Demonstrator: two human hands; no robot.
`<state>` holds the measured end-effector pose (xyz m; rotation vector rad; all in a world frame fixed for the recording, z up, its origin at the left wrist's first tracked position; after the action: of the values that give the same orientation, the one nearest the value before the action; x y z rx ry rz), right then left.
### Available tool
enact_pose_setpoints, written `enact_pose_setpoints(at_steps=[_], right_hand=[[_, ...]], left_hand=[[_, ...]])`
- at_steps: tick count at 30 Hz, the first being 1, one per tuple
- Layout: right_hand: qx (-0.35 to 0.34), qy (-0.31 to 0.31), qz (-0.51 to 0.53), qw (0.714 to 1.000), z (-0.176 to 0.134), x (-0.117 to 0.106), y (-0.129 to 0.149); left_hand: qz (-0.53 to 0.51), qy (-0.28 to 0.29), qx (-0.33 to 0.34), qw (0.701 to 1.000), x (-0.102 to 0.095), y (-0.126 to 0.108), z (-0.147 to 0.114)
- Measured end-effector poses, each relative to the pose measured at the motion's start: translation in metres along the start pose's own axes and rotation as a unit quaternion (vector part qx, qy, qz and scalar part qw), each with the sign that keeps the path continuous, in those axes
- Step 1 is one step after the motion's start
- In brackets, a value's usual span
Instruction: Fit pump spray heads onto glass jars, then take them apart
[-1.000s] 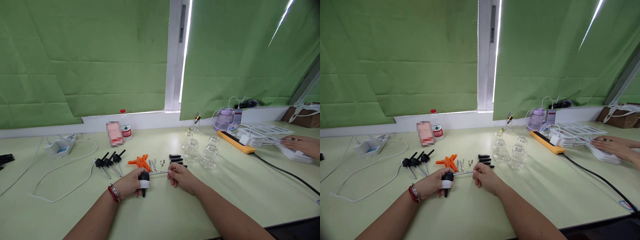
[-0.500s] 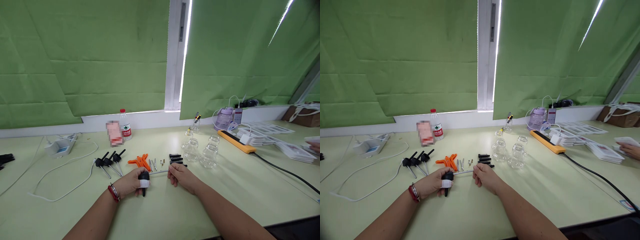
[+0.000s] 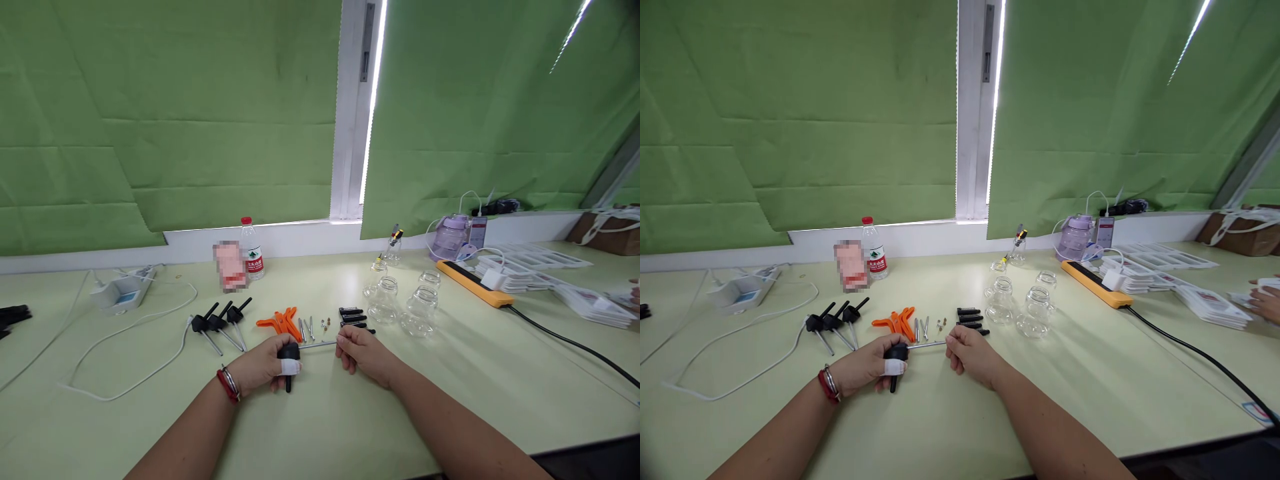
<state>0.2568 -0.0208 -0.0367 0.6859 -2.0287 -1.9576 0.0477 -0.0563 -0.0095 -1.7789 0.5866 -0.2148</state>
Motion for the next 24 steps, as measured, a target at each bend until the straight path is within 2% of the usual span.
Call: enact_pose_setpoints(at_steps=[13,24], right_hand=[[-0.013,0.000,0.039,0.999,-0.0009,-0.0009,0.0027],[0.004,-0.003,-0.003,1.000,-0.0009,-0.0017,0.0006]], left_hand=[[0.003,0.001,-0.001,1.000,-0.0001,0.0024,0.0011],[0.007,0.001,0.000,1.000,0.0005,0.0002,0.0007]])
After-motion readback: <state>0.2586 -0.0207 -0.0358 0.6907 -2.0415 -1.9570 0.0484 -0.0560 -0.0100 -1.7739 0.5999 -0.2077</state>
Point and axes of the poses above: each hand's wrist, its own z-axis towards the middle knuckle, its own x-axis out of the palm, y = z × x, the point moved 4 cm from there along z, towards the middle knuckle, and after that the axes turned 1 degree about y, right-handed, at the moved point
